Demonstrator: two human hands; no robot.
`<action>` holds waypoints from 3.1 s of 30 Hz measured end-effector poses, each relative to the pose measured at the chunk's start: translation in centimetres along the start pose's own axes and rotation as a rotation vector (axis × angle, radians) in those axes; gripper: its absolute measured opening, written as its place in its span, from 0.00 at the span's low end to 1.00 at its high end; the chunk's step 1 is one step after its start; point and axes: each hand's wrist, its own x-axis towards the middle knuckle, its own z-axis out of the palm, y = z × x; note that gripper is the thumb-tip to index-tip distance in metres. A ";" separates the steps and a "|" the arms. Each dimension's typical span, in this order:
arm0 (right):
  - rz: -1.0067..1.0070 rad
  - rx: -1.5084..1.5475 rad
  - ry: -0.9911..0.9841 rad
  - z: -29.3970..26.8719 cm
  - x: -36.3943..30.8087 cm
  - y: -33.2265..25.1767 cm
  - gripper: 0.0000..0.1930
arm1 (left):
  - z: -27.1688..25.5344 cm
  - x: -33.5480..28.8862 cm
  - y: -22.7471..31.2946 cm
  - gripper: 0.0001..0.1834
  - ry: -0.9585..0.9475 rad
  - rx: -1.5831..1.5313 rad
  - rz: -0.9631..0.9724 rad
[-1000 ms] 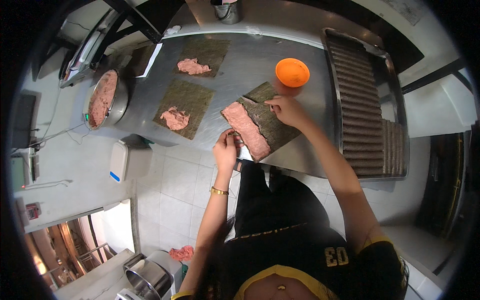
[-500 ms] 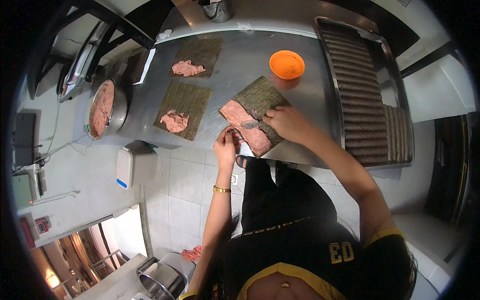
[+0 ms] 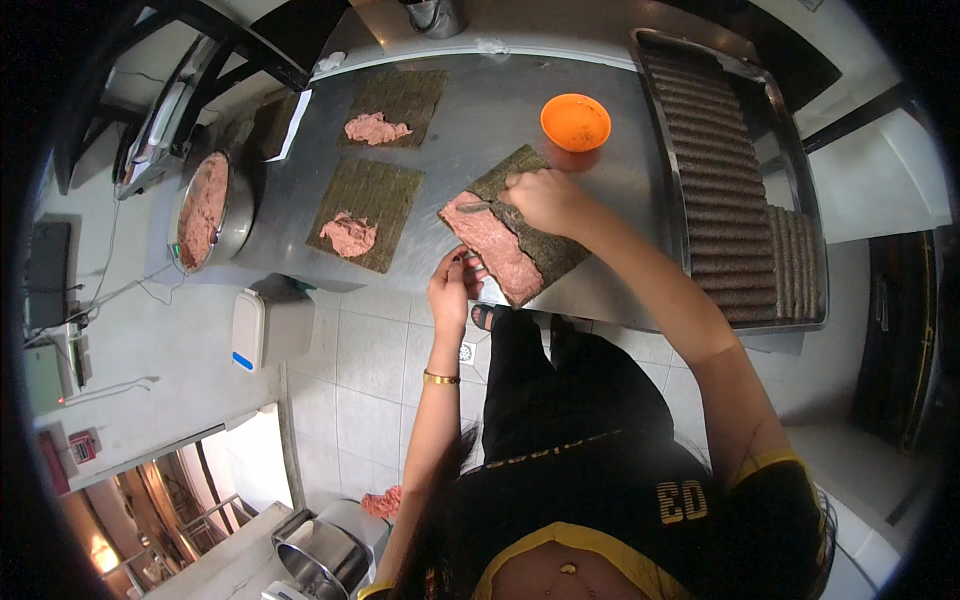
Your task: The person spreads a pink paste onto sheets of nori using a spoon, then rolls the nori into cylindrical shapes and places them on a metal tray. The process is repeated multiple times.
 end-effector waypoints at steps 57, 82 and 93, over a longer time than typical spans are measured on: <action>-0.146 -0.156 -0.126 -4.4 -5.0 -3.0 0.13 | 0.7 -5.3 -0.3 0.16 -0.125 -0.045 -0.113; 0.002 -0.217 -0.326 -6.2 -11.3 -6.8 0.11 | 1.8 -4.1 -2.7 0.13 0.091 0.398 0.203; 0.041 -0.146 -0.242 -8.5 -10.9 -5.2 0.13 | 1.6 -3.9 -2.8 0.13 0.074 0.357 0.192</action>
